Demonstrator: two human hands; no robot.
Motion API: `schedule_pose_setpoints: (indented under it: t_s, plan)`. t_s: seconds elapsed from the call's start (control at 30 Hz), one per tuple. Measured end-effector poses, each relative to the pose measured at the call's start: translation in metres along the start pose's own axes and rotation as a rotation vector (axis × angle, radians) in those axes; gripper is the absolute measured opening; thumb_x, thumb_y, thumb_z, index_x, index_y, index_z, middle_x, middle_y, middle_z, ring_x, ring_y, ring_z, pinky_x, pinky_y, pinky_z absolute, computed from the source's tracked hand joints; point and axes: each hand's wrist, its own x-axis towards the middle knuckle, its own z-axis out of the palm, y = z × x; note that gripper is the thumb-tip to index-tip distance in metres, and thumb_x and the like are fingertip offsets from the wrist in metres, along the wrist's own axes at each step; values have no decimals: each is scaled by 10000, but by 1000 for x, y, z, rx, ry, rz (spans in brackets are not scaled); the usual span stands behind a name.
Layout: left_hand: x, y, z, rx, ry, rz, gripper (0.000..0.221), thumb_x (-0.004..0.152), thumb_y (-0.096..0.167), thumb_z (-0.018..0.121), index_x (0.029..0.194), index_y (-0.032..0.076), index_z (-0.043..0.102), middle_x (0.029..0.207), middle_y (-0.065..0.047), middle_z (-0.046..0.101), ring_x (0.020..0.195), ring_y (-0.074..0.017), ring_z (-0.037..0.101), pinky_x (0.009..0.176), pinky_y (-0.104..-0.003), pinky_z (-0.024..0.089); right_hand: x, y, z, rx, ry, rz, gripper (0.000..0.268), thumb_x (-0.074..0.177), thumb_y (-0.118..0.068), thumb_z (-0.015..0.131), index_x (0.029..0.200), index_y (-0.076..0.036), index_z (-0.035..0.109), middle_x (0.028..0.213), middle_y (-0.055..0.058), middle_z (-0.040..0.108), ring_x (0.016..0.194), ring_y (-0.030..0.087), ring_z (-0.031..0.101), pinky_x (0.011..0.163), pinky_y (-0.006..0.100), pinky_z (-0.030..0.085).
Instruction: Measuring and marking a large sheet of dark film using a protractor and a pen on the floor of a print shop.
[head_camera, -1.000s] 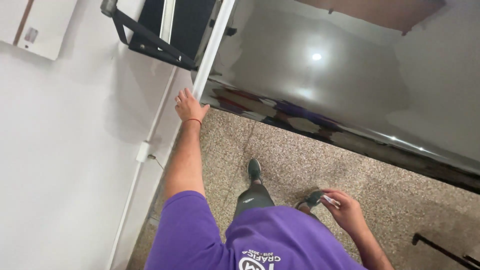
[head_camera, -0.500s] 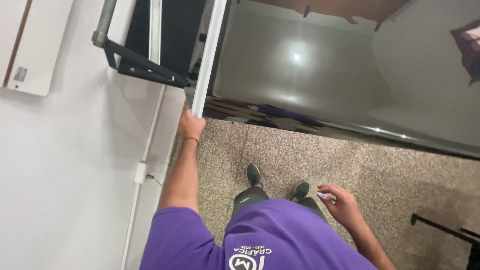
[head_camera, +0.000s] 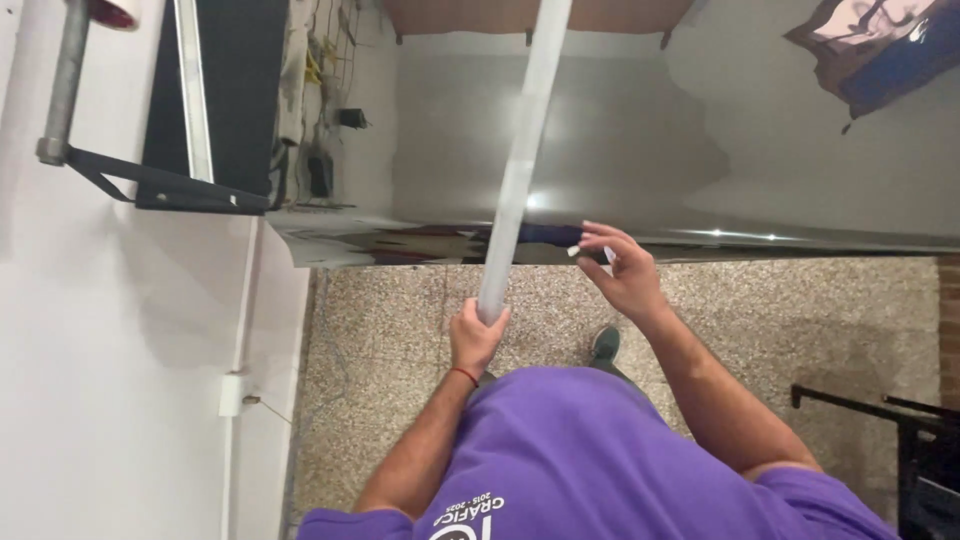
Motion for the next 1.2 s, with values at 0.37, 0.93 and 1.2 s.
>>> schedule_pose_setpoints:
  t_s: [0.37,0.93,1.2]
  plan:
    - [-75,147,144,11,-187,-80,648,875,673,887,1133,114,685,983,-250,818,1015,-482,823,850,-601,655,67,91,-81,56,-3,198,897,1000,38,846,1715,-212,365,1692,267,490,1262,571,718,1087,587,665]
    - [-28,143,196,97,-190,-144,654,909,657,866,1104,74,641,986,-260,802,1015,-493,824,896,-609,668,135,189,-69,109,-147,381,964,943,-3,854,1734,-283,381,1563,290,670,1142,363,835,1021,469,680]
    - [-20,157,223,67,-159,-177,633,900,612,890,1129,82,629,1005,-240,808,1012,-486,827,869,-618,671,158,187,-85,146,-303,450,889,975,-20,809,1732,-241,397,1633,392,564,1234,452,782,1068,534,642]
